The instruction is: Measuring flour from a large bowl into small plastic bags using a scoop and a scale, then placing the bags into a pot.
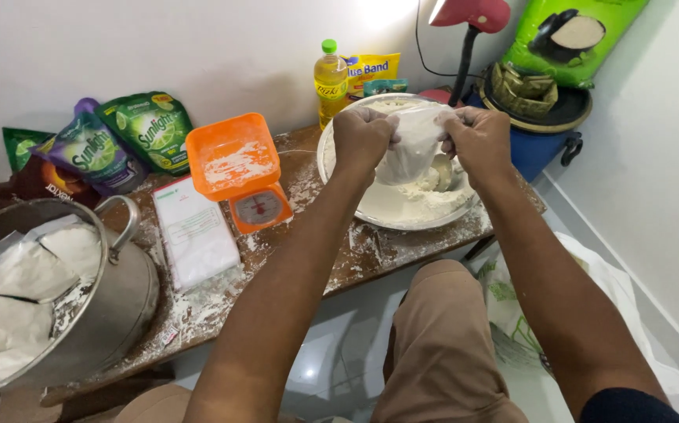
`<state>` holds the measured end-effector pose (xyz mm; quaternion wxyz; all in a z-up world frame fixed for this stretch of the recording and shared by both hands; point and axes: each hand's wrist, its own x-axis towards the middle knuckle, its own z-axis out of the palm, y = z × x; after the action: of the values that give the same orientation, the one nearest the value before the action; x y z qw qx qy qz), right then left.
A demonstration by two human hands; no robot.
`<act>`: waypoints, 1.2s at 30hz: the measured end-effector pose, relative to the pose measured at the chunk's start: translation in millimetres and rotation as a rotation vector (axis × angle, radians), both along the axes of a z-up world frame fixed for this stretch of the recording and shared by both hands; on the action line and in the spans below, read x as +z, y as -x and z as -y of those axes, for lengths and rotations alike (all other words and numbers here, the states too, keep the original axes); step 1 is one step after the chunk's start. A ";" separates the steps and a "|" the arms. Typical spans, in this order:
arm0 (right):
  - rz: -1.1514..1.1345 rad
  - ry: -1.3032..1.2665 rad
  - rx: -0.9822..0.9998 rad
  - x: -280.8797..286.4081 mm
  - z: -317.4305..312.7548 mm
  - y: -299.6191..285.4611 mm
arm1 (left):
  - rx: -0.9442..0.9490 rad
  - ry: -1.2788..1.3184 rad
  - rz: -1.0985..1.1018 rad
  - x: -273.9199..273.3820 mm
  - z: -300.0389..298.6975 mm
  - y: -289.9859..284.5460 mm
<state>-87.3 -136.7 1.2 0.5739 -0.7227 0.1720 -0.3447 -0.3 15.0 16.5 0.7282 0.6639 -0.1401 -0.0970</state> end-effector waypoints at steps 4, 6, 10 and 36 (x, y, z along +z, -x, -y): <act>0.030 0.023 0.003 17.6 -8.3 -10.7 | 0.027 0.102 0.000 10.2 -6.3 -11.3; 0.048 0.073 0.001 27.1 -12.5 -22.3 | 0.038 0.136 0.021 12.3 -11.0 -25.1; -0.025 0.129 0.101 59.3 -39.5 -43.9 | 0.117 0.106 -0.094 39.9 -31.7 -45.5; -0.149 -0.061 0.412 47.5 -208.9 -194.8 | 0.512 0.130 -0.148 34.3 -217.7 -132.6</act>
<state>107.5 72.2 48.7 0.6395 -0.7483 0.0731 -0.1604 132.3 232.7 50.9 0.7783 0.6207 0.0799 0.0512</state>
